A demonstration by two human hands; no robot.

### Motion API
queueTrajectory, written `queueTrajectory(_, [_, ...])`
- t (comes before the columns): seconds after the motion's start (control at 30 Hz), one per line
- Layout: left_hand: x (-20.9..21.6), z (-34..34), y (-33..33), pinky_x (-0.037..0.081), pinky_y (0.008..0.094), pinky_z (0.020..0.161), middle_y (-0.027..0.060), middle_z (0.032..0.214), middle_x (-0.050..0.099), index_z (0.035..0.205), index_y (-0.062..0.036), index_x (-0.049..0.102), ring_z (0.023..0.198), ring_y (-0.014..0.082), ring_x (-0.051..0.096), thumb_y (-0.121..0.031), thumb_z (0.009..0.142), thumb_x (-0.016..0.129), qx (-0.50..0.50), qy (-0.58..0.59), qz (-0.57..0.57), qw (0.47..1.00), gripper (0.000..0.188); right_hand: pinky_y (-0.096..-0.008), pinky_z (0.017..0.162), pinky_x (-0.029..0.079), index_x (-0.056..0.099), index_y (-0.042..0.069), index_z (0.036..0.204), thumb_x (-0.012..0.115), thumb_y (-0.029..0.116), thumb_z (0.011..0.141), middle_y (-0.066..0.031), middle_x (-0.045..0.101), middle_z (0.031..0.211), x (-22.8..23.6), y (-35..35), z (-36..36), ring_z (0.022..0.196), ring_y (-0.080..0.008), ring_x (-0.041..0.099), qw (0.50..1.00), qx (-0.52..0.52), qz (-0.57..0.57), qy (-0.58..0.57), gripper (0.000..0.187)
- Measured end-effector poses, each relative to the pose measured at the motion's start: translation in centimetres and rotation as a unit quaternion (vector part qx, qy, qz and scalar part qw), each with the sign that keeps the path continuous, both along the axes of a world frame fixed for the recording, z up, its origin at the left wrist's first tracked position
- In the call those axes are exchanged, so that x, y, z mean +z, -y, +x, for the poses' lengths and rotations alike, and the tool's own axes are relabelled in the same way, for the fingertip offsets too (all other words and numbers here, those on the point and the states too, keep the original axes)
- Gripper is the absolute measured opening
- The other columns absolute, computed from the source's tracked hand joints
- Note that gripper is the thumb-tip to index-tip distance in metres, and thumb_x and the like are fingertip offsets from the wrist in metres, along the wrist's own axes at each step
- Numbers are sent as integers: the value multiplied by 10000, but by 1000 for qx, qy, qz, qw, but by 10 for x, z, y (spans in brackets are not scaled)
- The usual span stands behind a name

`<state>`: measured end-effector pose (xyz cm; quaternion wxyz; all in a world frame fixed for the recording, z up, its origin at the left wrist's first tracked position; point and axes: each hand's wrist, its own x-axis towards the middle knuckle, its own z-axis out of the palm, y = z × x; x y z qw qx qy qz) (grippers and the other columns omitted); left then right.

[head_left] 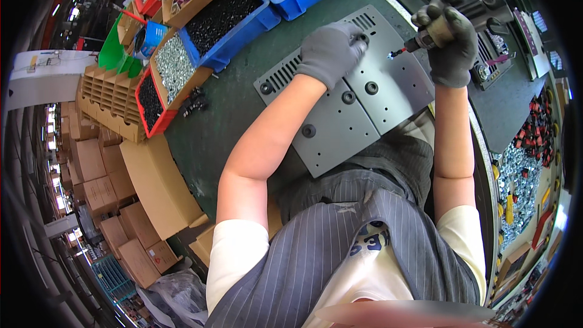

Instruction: Assemble metal enclosure panels by cleaning brackets and securing grommets with an air screwdriver.

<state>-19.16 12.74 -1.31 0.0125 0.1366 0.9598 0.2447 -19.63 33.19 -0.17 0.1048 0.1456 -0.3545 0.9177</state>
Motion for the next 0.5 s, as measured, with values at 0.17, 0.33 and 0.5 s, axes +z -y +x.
queueTrajectory(0.17, [-10, -42, -12, 479, 327, 708, 95, 892, 664, 1013, -133, 653, 774, 240, 627, -288, 774, 644, 23, -17, 95, 995, 285, -360, 718, 485, 481, -23, 1101, 540, 104, 776, -123, 573, 843, 16, 3, -30, 756, -238, 585, 975, -98, 200, 5, 355])
queueTrajectory(0.33, [-25, -55, -28, 478, 350, 703, 92, 883, 660, 1002, -144, 656, 795, 257, 624, -284, 773, 644, 4, -1, 99, 995, 269, -317, 652, 507, 484, -58, 1073, 579, 88, 756, -131, 578, 816, 8, 22, -72, 692, -217, 607, 973, -115, 196, -36, 362])
queueTrajectory(0.5, [-30, -54, -32, 478, 372, 704, 101, 883, 652, 992, -146, 645, 806, 271, 620, -316, 777, 633, 6, -33, 90, 995, 274, -254, 561, 482, 512, -22, 1023, 610, 82, 746, -80, 575, 748, -1, 49, -86, 619, -144, 586, 959, -94, 266, 1, 312])
